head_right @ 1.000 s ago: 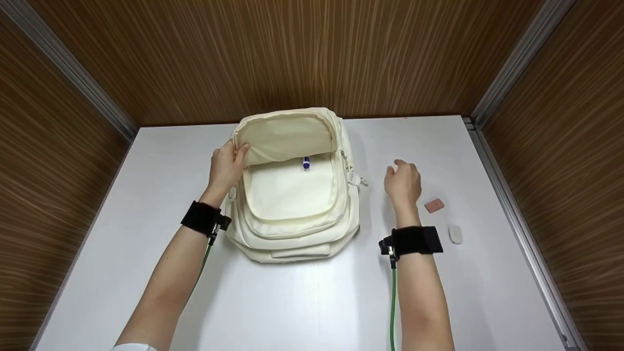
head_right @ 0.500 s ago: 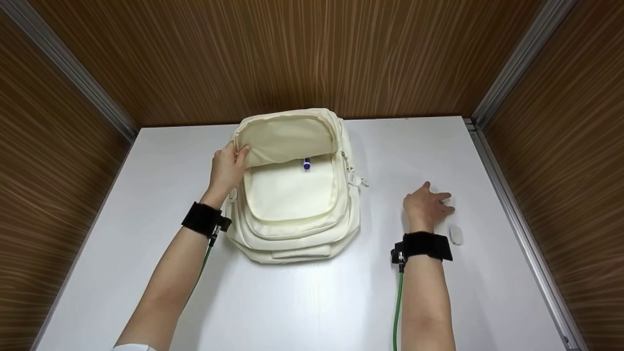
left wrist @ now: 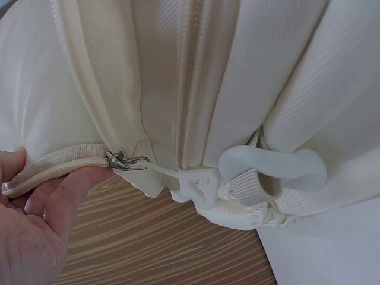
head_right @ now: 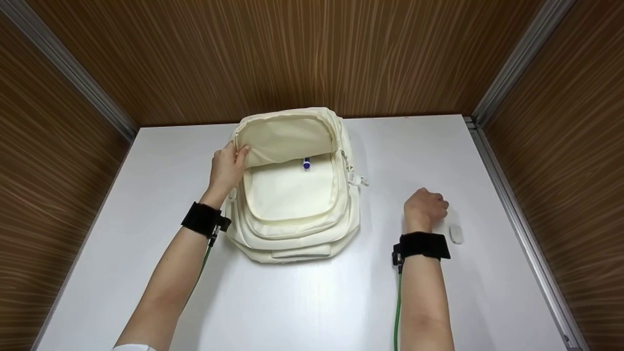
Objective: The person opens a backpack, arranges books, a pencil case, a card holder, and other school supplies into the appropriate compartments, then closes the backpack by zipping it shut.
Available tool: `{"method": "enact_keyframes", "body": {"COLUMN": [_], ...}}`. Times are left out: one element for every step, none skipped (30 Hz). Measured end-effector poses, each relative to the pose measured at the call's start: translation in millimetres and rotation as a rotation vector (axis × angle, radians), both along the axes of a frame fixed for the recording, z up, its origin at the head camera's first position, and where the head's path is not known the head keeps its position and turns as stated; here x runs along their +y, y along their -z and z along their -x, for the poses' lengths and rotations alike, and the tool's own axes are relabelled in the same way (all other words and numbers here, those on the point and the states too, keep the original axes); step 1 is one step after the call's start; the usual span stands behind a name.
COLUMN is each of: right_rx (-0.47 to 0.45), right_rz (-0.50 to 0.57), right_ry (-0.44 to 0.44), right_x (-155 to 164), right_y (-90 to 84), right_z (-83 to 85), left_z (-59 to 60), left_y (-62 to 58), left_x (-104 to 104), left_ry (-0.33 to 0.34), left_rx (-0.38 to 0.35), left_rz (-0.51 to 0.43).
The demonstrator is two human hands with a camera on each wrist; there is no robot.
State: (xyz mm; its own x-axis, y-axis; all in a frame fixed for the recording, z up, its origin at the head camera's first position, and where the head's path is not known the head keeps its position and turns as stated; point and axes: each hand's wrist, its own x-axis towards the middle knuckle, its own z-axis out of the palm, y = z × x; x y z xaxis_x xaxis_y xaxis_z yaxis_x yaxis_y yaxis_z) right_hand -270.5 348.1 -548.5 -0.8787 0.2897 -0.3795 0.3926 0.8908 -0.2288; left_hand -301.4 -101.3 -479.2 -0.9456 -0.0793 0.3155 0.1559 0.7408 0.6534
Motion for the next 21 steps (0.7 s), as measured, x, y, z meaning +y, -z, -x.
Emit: {"method": "enact_keyframes", "body": {"right_rx": [0.0,0.003,0.007,0.016,0.024,0.034,0.047,0.06,0.072,0.083,0.09,0.099,0.109,0.117,0.126,0.135,0.148,0.164,0.19,0.22,0.251], "right_rz": [-0.008,-0.02,-0.033,-0.048,-0.062,-0.076,-0.085,-0.093,-0.094,-0.09,-0.081,-0.074,-0.064,-0.056,-0.048,-0.043,-0.041,-0.039,-0.026,-0.002,0.029], "right_ry": [0.0,0.0,0.0,-0.001,-0.001,0.002,0.006,0.011,0.015,0.021,0.028,0.031,0.034,0.039,0.043,0.047,0.051,0.055,0.059,0.059,0.059], "right_x": [0,-1,-1,-1,0,0,0,1,1,2,2,2,2,1,1,0,-2,-5,-8,-11,-15], "right_y": [0.3,0.5,0.6,0.7,0.8,0.4,-0.1,-0.5,-0.8,-0.9,-0.9,-0.9,-0.3,0.3,0.7,0.7,0.0,-1.4,-3.2,-5.7,-9.1], "right_z": [0.2,0.3,0.5,0.8,1.4,2.1,2.7,3.4,4.0,4.7,5.3,5.7,6.2,6.8,7.2,7.7,8.0,8.2,8.3,8.4,8.3], "left_z": [0.0,0.0,0.0,0.1,0.4,0.7,1.0,1.1,1.3,1.4,1.3,1.3,1.3,1.3,1.2,1.0,0.6,0.4,0.2,0.0,-0.1], "left_y": [0.3,0.5,0.6,0.7,0.7,0.6,0.6,0.4,0.3,0.3,0.3,0.3,0.5,0.7,0.9,0.9,0.7,0.5,0.4,0.2,0.1], "left_x": [0,0,0,0,0,0,0,0,0,0,0,0,0,-1,-1,-1,-1,-1,-2,-2,-2], "left_ry": [0.001,0.003,0.004,0.005,0.005,0.004,0.002,0.002,0.001,0.0,-0.001,-0.002,-0.002,0.0,0.002,0.004,0.007,0.01,0.013,0.015,0.013], "left_rx": [-0.003,-0.005,-0.007,-0.008,-0.007,-0.005,-0.002,0.001,0.002,0.002,0.003,0.003,0.002,0.0,0.0,0.0,-0.003,-0.005,-0.006,-0.008,-0.008], "left_rz": [-0.004,-0.006,-0.007,-0.008,-0.007,-0.004,-0.001,-0.001,-0.002,-0.003,-0.001,-0.001,-0.002,-0.003,-0.002,-0.001,-0.004,-0.007,-0.011,-0.013,-0.012]}}
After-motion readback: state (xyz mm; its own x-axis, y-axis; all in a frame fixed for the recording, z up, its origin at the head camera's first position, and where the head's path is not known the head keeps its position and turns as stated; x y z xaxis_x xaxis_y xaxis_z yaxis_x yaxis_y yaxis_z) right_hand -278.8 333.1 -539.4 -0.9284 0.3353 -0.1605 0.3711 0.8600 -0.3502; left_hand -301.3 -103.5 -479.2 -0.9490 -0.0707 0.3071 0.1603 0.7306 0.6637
